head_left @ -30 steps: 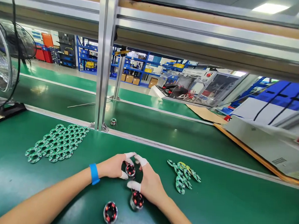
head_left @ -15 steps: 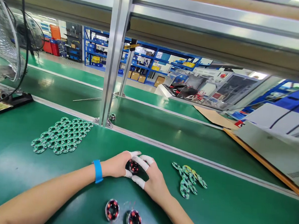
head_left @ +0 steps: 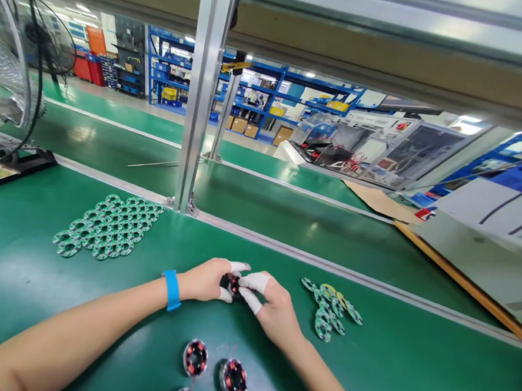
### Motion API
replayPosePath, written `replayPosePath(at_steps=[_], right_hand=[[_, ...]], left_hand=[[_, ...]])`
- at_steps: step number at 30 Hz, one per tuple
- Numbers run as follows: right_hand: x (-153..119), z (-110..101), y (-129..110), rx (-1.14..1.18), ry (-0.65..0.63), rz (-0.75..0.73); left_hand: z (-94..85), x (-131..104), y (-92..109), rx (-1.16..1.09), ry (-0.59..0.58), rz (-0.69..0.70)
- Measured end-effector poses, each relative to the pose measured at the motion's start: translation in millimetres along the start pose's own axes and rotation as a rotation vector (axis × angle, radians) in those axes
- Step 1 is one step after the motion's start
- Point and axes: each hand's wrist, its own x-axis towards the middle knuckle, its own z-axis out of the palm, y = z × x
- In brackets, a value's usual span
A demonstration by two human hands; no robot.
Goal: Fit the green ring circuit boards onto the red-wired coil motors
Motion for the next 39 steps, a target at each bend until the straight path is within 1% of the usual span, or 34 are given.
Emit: replayPosePath(at_steps=[3,9,18,22,25,28,33,36,39], right_hand=[[-4.1,-7.6,3.5,-0.002,0.000,0.003],[-7.9,-13.1,2.4,-0.041,0.012,-0.113],[-7.9,-12.7,2.7,-0.004,0.018,-0.104],[-9.0,-12.7,1.4,0.013,-0.024,-0.028],[-7.8,-14.5,-1.8,0.019,-0.105,-0.035],[-5.5,-16.9,-6.1,0.023,-0.170,-0.073],[-2.6,-20.1,-12.9,0.086,-0.217,-0.103],[-3.1,-20.9,-15.5,0.094,-0.196,-0.154],[-3.5,-22.8,-15.8,0.033,-0.167,-0.161]], left_hand=[[-0.9,-0.8,-0.2,0.024,0.010,0.022],[-2.0,-0.5,-1.0,0.059,0.012,0.069],[-3.3,-0.8,-3.2,0.078,-0.020,0.099],[-3.5,-0.9,-5.0,0.107,-0.070,0.116],[-3.2,-2.2,-5.9,0.121,-0.085,0.119],[-3.3,-3.8,-4.5,0.134,-0.081,0.105],[-2.8,-4.4,4.7,0.118,-0.066,0.081],[-1.0,-4.5,10.7,0.134,-0.037,0.097],[-1.4,-4.5,14.2,0.192,0.011,0.111]])
